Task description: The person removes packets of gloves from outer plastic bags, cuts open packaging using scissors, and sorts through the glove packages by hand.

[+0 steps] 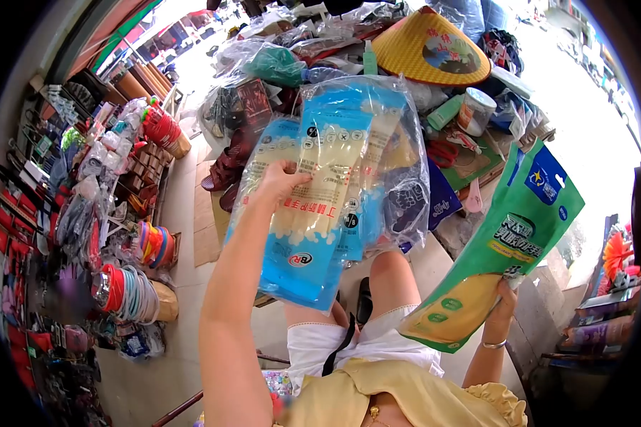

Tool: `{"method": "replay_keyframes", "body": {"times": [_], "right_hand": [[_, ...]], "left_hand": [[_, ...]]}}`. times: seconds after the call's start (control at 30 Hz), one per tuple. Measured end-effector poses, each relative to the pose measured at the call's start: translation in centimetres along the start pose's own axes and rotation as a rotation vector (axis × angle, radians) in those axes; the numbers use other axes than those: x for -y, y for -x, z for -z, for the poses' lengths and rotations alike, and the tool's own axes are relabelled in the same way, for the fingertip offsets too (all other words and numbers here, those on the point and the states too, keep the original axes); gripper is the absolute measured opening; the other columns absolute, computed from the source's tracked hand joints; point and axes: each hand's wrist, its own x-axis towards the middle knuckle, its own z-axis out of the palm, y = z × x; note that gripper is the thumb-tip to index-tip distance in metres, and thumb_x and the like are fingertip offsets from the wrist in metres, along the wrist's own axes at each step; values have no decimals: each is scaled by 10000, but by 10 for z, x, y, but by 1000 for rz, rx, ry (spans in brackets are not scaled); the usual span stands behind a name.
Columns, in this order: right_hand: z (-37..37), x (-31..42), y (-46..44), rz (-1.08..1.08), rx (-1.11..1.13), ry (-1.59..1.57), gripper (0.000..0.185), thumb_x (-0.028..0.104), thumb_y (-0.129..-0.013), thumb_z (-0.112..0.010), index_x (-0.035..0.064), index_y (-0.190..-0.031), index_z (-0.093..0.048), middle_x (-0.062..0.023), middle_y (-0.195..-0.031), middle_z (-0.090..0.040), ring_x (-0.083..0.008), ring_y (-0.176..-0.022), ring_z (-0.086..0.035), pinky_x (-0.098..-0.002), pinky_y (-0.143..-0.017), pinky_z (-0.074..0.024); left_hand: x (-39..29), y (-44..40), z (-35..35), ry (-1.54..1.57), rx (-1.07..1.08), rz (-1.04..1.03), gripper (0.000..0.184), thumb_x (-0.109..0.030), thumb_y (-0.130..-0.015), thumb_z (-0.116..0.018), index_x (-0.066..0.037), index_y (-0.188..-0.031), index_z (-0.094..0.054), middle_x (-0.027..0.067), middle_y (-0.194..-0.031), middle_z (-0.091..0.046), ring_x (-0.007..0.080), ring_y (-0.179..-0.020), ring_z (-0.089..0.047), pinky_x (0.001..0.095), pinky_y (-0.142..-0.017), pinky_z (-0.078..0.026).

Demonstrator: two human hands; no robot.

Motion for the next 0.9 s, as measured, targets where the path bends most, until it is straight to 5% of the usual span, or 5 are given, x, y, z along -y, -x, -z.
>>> {"method": "replay_keyframes", "body": {"times": [0.13,0.37,0.53,0.77,0.9], "right_hand": [[-10,-18,-8,-60,44,-37,476,44,-713,-605,0,-1172,-487,-91,-1093,-583,-220,-977,-572,-326,-853,-455],[-41,-32,-8,-96,95,-29,452,42,-726,-597,1,-1164,-493,-84,-1081,-587,-215,-954,-577,-325,-842,-459],[-35,-34,-5,-112,69,-41,455,25,-751,-566,-7,-1191,-458,-101,-1095,-572,-226,-956,-576,-346,-850,-467],[-30,-21,1,-136,52,13,460,19,-757,-549,-8,-1203,-442,-108,-1097,-564,-235,-962,-574,-346,-842,-476],[-21,-24,-1,-63,24,67,380,116,-787,-551,4,-1145,-487,-114,-1035,-596,-241,-899,-605,-349,-793,-506]], "left_hand": [[-17,23,-7,-90,-62,-45,645,-225,-673,-747,78,-1176,-478,179,-1111,-556,249,-1025,-535,367,-841,-433],[1,-24,-31,-166,-209,-163,481,-256,-733,-688,24,-1085,-518,158,-1017,-593,243,-938,-568,356,-803,-449],[7,-57,-43,-166,-340,-120,457,-301,-777,-634,-20,-1107,-491,193,-1098,-569,352,-1038,-525,418,-901,-398],[-19,-23,-17,-124,-400,-300,381,-138,-731,-687,-19,-1001,-447,137,-882,-557,266,-830,-565,359,-712,-453],[-4,-2,35,106,-374,-263,464,-87,-716,-686,12,-1075,-409,114,-892,-552,218,-803,-561,341,-698,-464]]}}
